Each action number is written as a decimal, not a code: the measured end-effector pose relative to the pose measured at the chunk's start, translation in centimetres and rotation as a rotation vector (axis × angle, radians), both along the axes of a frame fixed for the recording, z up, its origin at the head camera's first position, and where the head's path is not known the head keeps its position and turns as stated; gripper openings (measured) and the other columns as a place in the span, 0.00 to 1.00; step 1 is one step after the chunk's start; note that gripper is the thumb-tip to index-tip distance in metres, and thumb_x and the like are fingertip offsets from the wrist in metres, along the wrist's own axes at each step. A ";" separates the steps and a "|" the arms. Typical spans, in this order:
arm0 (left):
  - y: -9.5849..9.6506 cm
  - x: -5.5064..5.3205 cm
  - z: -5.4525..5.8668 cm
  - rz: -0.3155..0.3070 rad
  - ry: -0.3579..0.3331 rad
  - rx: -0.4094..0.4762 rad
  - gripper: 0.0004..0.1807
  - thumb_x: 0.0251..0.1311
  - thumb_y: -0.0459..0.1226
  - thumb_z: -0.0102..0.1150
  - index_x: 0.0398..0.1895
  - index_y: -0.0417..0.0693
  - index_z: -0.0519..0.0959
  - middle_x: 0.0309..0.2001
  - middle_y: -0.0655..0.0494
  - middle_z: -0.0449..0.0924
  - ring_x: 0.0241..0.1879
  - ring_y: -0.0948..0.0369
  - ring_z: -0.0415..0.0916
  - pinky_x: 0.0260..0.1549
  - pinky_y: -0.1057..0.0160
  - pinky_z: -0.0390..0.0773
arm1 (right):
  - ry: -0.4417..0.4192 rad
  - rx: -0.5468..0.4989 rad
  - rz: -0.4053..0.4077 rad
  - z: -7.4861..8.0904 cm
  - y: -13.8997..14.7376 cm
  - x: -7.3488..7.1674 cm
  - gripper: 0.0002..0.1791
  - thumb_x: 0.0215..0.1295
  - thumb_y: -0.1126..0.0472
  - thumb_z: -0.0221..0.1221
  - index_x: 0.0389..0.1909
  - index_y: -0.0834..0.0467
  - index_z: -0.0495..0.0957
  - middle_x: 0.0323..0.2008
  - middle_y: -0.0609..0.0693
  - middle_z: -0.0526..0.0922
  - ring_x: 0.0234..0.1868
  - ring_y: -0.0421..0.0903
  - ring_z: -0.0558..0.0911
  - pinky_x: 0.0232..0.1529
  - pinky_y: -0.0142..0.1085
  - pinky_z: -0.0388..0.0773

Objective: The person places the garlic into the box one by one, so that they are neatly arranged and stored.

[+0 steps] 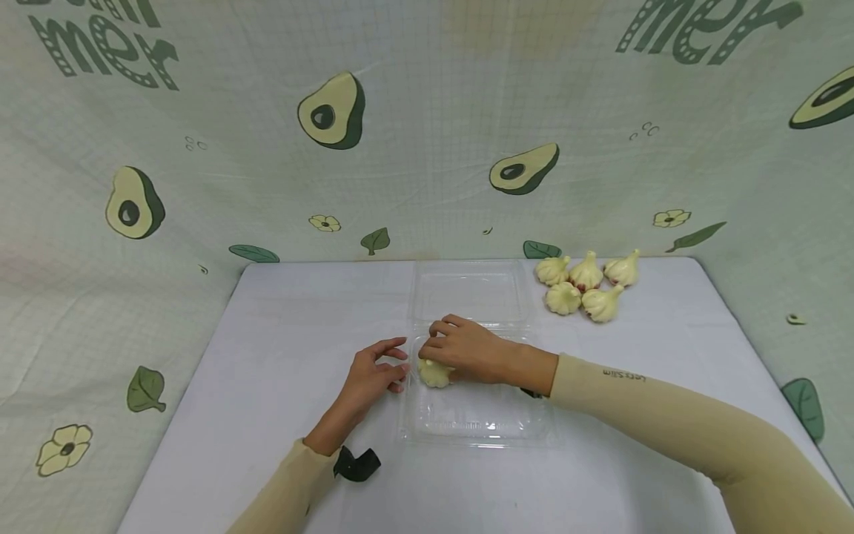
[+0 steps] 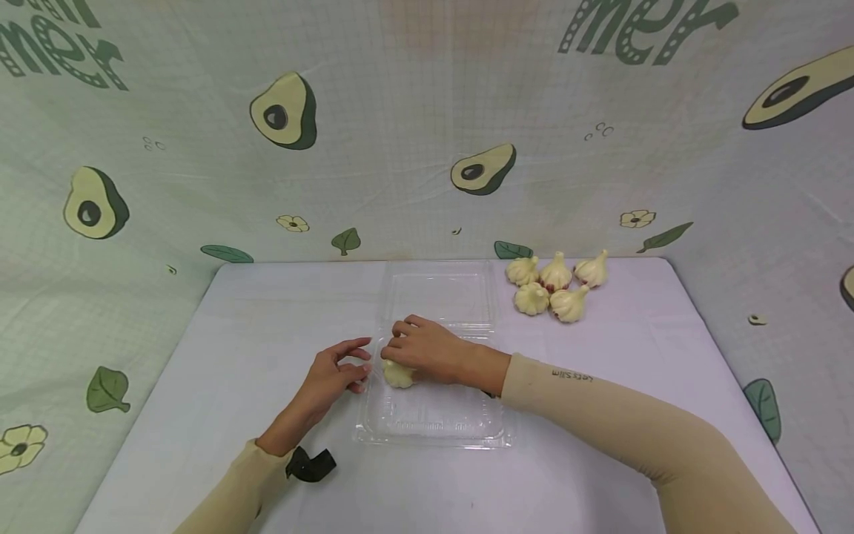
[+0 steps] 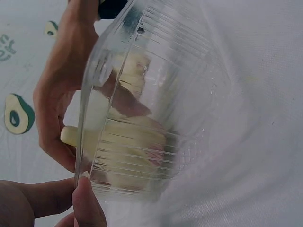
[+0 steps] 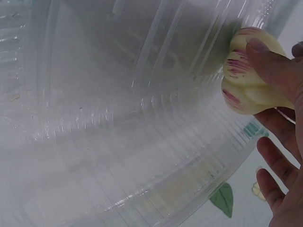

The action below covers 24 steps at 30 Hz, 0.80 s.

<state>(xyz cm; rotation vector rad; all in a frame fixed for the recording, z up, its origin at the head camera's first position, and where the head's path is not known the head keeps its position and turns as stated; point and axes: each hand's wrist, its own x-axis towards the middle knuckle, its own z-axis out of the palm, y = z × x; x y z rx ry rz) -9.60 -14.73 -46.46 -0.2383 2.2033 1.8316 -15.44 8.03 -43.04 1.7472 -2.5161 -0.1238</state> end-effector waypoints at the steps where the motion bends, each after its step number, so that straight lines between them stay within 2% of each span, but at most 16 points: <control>1: 0.0 0.0 0.0 0.001 -0.002 0.002 0.28 0.65 0.24 0.66 0.69 0.40 0.78 0.51 0.44 0.80 0.30 0.61 0.81 0.26 0.68 0.82 | -0.006 0.002 -0.002 0.0 0.0 0.0 0.33 0.55 0.49 0.80 0.61 0.49 0.79 0.55 0.42 0.86 0.63 0.48 0.77 0.70 0.44 0.72; 16: 0.2 0.1 -0.1 0.002 0.005 0.008 0.28 0.65 0.24 0.67 0.69 0.40 0.78 0.51 0.44 0.80 0.30 0.61 0.81 0.26 0.68 0.83 | 0.034 -0.027 -0.012 0.5 0.6 0.0 0.33 0.54 0.48 0.80 0.60 0.48 0.80 0.54 0.41 0.87 0.62 0.47 0.78 0.70 0.43 0.72; 24: 0.2 0.1 0.0 0.004 0.005 0.018 0.28 0.65 0.23 0.66 0.69 0.38 0.77 0.51 0.43 0.79 0.31 0.61 0.81 0.26 0.68 0.83 | 0.023 -0.059 -0.037 2.0 1.5 0.3 0.32 0.58 0.47 0.79 0.61 0.50 0.79 0.57 0.42 0.86 0.62 0.47 0.78 0.69 0.44 0.72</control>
